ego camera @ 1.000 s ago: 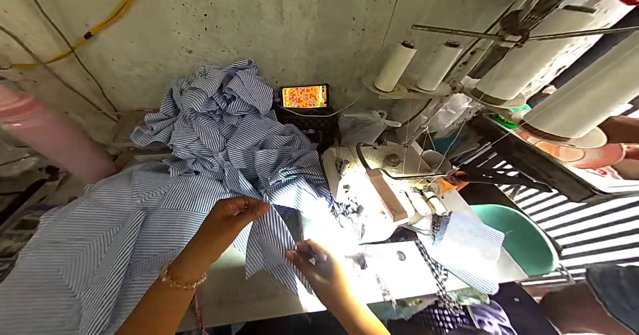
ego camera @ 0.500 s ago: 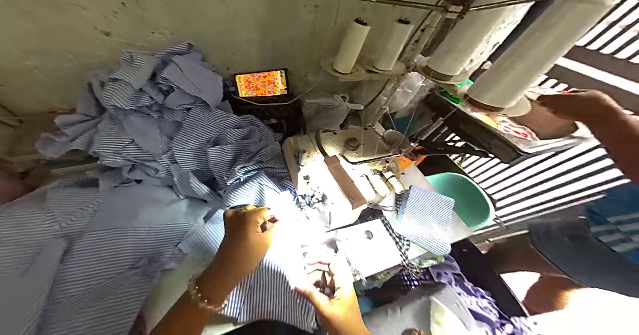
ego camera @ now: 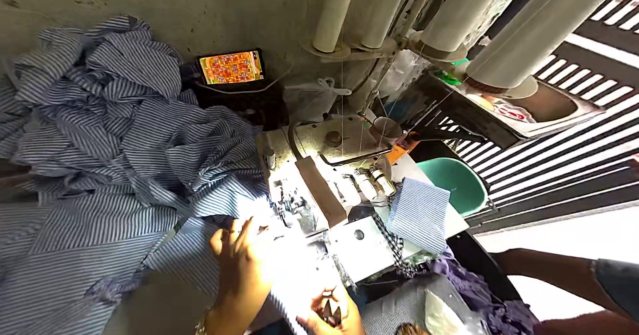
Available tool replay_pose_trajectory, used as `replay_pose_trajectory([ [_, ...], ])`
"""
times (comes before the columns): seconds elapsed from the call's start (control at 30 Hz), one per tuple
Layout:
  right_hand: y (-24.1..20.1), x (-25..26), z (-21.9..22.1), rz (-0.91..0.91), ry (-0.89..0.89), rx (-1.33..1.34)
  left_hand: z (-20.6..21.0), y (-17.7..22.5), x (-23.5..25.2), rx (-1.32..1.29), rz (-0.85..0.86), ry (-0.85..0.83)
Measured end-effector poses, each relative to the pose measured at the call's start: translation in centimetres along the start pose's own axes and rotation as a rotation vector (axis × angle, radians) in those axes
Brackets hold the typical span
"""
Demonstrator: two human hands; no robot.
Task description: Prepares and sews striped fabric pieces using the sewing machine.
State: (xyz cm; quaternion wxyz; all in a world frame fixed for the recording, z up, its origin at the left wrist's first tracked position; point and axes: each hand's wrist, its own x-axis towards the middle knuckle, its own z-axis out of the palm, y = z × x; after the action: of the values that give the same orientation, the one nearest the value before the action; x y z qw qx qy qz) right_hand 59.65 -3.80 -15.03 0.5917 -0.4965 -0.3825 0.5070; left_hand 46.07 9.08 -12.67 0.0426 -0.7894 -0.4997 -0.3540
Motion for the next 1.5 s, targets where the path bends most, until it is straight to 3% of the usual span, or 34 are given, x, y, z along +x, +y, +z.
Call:
replay_pose_trajectory([
  [0.27, 0.4, 2.1, -0.2, -0.053, 0.030, 0.049, 0.7, -0.4, 1.8, 0.017, -0.022, -0.003],
  [0.57, 0.9, 2.0, -0.4, -0.065, 0.037, 0.065, -0.3, 0.2, 0.5, 0.144, 0.086, 0.063],
  [0.73, 1.2, 2.8, -0.5, -0.091, 0.044, 0.046, -1.1, 0.2, 0.0, 0.200, 0.025, -0.003],
  [1.03, 1.1, 6.1, 0.7, -0.240, 0.104, 0.016, -0.2, -2.3, 3.9, 0.159, -0.003, -0.077],
  [1.2, 1.3, 5.4, 1.4, -0.143, 0.145, 0.149, -0.4, -3.4, 4.7, 0.170, -0.018, -0.109],
  [1.37, 2.1, 2.8, 0.9, 0.215, -0.005, 0.211, -2.4, -1.6, 0.6, 0.102, 0.086, -0.007],
  [1.5, 3.2, 1.0, 0.5, 0.266, -0.100, 0.180, -2.6, -0.8, -2.0, 0.006, 0.115, -0.065],
])
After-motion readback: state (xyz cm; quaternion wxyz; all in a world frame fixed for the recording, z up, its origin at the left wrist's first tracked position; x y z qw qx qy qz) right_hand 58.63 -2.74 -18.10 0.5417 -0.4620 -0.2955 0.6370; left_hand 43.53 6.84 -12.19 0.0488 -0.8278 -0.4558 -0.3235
